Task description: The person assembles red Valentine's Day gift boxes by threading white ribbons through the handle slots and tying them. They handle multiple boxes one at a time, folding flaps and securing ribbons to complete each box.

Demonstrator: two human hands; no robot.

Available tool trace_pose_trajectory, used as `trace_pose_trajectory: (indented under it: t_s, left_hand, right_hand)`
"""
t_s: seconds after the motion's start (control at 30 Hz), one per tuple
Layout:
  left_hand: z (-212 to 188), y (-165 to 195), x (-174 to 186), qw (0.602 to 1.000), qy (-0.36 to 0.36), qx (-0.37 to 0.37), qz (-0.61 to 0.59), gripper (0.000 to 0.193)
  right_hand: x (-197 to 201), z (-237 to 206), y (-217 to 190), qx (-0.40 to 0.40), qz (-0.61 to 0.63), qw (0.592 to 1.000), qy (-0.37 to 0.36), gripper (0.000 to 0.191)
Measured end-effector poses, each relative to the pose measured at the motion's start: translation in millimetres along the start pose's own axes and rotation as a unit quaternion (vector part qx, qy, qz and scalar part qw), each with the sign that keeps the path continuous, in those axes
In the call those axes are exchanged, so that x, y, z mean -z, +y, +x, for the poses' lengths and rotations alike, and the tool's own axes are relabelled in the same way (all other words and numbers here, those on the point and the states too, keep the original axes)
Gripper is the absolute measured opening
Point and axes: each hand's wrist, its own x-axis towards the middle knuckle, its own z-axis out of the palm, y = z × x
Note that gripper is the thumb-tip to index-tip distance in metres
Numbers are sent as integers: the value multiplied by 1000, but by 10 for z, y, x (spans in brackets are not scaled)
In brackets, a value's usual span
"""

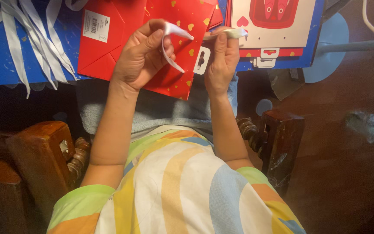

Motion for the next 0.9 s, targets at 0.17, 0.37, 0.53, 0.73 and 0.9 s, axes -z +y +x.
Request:
trace_pose_trajectory:
  t_s: [0.17,0.37,0.53,0.73,0.9]
  left_hand:
    - [-3,18,-48,999,31,8,29,40]
    - [3,14,-87,996,27,7,86,37]
    - [19,-5,-92,996,31,3,85,33]
    - [23,-5,-81,997,31,1,74,30]
    - [13,0,-90,997,20,2,74,29]
  right_hand:
    - [10,-9,21,6,36,999,37,20]
    - [39,57,-24,-22,29,999,-38,30]
    - [66,57,-145,-71,-112,987,-96,31]
    - [-1,46,-181,-91,-98,985,-108,22]
    - [-16,39,-149,-103,-102,986,-84,22]
